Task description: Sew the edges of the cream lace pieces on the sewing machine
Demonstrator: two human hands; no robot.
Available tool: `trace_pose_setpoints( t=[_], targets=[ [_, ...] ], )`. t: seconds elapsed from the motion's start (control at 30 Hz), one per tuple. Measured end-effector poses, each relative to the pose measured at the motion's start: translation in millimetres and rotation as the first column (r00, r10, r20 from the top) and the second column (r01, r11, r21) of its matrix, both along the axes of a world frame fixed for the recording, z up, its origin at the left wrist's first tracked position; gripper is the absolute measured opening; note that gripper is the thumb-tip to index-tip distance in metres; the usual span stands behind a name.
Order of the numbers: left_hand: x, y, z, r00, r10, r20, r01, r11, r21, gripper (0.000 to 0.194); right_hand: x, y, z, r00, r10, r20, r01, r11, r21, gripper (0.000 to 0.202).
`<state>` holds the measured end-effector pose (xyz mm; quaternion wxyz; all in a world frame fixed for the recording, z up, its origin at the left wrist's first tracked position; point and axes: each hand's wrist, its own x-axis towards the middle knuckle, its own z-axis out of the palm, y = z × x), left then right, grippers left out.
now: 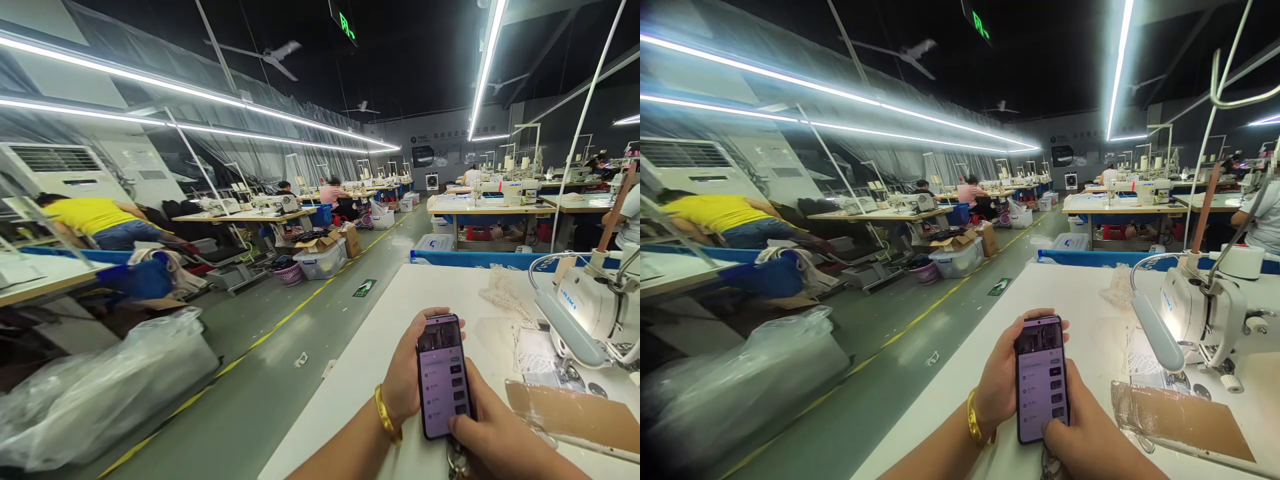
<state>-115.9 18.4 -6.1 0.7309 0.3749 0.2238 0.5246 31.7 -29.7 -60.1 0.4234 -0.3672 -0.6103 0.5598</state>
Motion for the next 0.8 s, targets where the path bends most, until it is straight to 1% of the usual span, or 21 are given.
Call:
trace_pose_setpoints(
  t=[0.1,0.2,0.47,0.67,0.8],
  targets=[
    [0.0,0.6,-0.9,1.000,-0.002,-0.002,0.002,1.000,0.005,0.046,1.8,1.3,-1.4,0.998,0.047,-0.040,-0.048,0.999,-0.007,0.056],
    [0.0,0.7,-1.2,1.000,0.001,-0.006,-0.001,1.000,0.009,0.046,2.6,0.3,-0.5,0.998,0.053,-0.042,-0.054,0.998,-0.021,0.056],
    [-0.1,-0.8,0.4,1.000,0.013,-0.012,-0.013,1.000,0.006,0.047,0.7,-1.9,2.7,0.998,0.031,-0.050,-0.032,0.999,-0.033,0.054],
    [0.8,-1.3,0.0,1.000,0.010,-0.013,-0.010,1.000,-0.002,0.047,2.3,-0.5,1.3,0.998,0.048,-0.030,-0.048,0.999,-0.023,0.054],
    [1.1,-0.7,-0.2,1.000,0.020,-0.016,-0.020,1.000,-0.005,0.048,2.0,-0.1,-0.2,0.999,0.037,-0.036,-0.038,0.999,-0.030,0.056]
  ],
)
